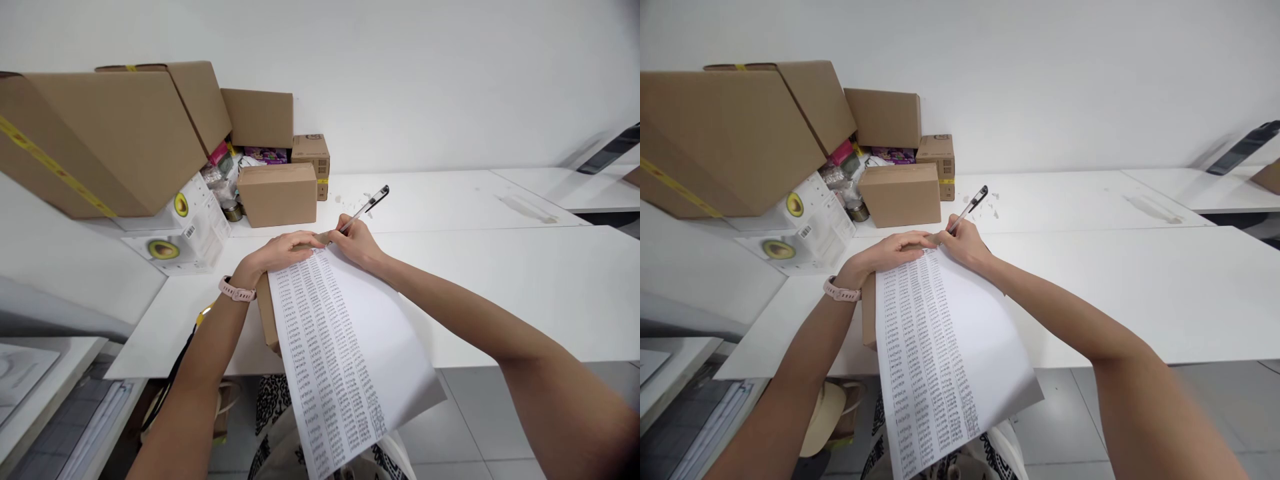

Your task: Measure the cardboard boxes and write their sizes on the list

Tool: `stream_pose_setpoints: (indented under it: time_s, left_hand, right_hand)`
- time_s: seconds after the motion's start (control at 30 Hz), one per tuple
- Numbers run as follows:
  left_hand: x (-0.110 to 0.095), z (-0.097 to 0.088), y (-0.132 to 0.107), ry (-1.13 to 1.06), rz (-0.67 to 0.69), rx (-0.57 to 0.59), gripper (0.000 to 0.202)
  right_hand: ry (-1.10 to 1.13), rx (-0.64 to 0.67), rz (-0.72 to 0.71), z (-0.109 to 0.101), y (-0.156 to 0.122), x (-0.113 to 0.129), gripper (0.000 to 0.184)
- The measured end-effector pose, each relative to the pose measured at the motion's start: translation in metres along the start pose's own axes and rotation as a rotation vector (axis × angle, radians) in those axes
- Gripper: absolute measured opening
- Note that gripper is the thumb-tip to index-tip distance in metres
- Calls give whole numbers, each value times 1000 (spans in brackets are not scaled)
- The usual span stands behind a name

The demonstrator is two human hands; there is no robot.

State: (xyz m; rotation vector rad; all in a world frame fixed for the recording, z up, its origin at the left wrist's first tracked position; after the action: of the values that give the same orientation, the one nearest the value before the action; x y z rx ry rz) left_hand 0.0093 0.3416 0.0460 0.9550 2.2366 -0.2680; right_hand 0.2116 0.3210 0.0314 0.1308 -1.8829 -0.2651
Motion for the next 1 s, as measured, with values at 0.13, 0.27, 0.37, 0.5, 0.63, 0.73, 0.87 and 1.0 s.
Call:
stream_pose_setpoints:
  time_s: [0.13,0.27,0.37,0.5,0.63,0.73,0.87,1.0]
  left_hand:
    - [2,0,0,4,-6,0,38]
    - [1,0,0,9,1,1,38]
    - [1,0,-1,6,6,6,38]
    - [0,0,-1,7,8,9,38]
    - [1,0,0,3,8,5,37]
    - [1,0,0,-1,10,5,36]
    - [1,0,0,2,14,3,37]
    - [2,0,0,-3,12,4,36]
  right_hand:
    - [5,5,10,0,1,-2,21]
    - [1,5,-2,0,1,-3,23]
    - [20,14,1,0,1,-3,24]
    - [16,11,2,0,1,-3,24]
    - [34,-30,-18,-1,2,-5,23]
    - [19,-35,-25,-1,3,-5,22]
    - [-3,-30,-22,-2,2,-4,22]
    - [-19,-25,-15,-2,3,-3,22]
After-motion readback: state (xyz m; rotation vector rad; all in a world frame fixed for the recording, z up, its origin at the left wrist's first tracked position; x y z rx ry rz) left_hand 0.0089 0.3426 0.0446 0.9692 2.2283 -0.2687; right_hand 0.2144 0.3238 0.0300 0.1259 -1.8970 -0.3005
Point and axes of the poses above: each hand's wrist, its own y-axis towards the middle knuckle, its own z-axis out of the palm, x = y × z, the point moved 2 cm from there along y, towards the middle knuckle, and after that the axes turned 4 degrees about -x, right-handed, at the moved point
